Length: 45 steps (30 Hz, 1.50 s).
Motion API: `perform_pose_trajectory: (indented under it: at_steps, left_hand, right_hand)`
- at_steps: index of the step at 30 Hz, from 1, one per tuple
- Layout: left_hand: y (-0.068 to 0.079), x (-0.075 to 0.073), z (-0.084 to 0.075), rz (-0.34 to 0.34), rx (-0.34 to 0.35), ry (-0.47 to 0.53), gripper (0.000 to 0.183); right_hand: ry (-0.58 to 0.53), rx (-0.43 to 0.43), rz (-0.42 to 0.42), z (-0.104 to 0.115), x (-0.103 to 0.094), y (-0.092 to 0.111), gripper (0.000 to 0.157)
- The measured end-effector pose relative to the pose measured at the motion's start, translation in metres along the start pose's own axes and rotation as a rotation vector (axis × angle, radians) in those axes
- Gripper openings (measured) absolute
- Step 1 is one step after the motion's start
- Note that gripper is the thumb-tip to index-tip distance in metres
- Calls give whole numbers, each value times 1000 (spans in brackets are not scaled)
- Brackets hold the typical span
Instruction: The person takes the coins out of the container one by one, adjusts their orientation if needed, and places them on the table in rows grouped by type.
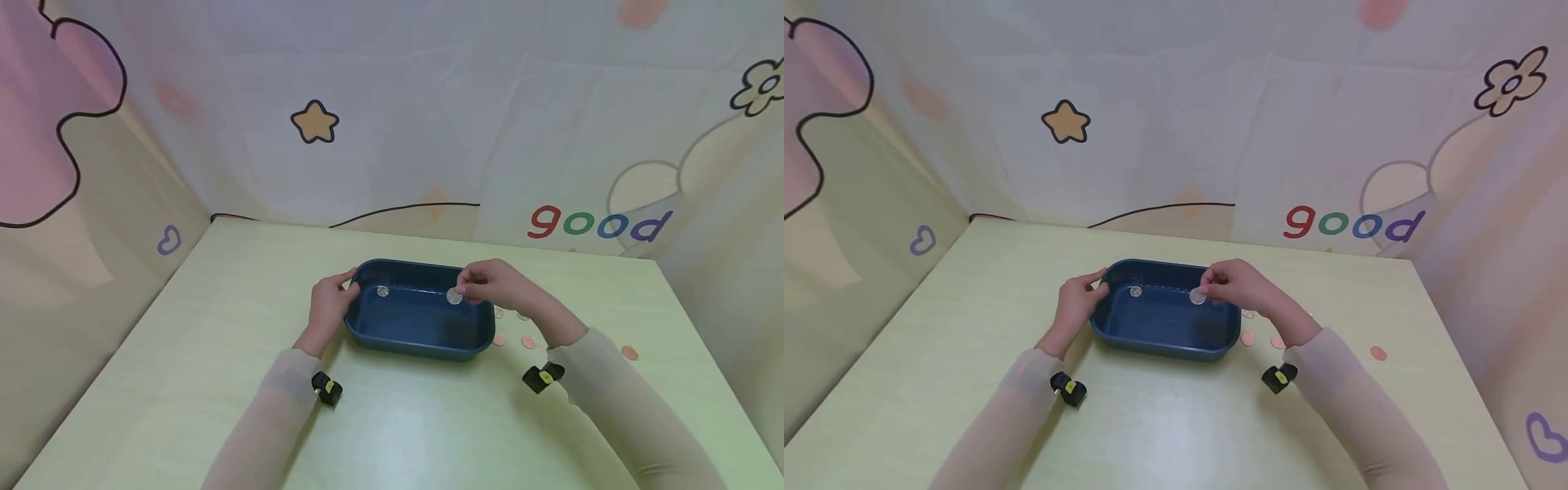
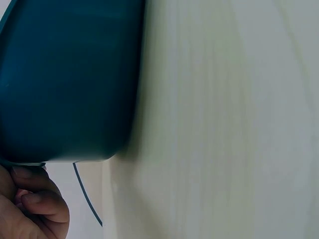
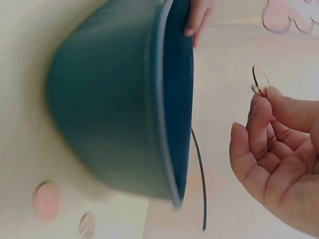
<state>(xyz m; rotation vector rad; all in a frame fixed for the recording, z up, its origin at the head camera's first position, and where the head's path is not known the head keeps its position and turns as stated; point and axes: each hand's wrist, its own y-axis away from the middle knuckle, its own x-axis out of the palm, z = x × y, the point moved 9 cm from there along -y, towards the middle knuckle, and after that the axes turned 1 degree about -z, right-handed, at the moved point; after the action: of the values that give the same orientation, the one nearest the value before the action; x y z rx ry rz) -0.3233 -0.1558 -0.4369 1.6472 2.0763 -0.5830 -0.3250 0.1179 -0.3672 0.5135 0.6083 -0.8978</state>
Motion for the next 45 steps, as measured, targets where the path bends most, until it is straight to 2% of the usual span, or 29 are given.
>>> perform_pose_trajectory:
  at_steps: [7, 14, 21, 29, 37, 45]
  left_hand:
    - [0, -2, 2, -6, -9, 12, 44]
    - [1, -1, 0, 1, -2, 14, 44]
    - [0, 1, -1, 4, 5, 6, 43]
    - [1, 1, -2, 10, 4, 7, 44]
    - [2, 2, -1, 14, 0, 5, 43]
    - [1, 1, 0, 9, 1, 19, 43]
  right_hand:
    - [-23, 53, -115, -25, -25, 35, 18]
    - [33, 117, -222, -57, -54, 64, 24]
    - [43, 206, -271, -84, -74, 87, 31]
    - [62, 288, -285, -111, -83, 103, 34]
    - [32, 359, -290, -149, -86, 113, 34]
    - [-3, 406, -303, -176, -88, 117, 37]
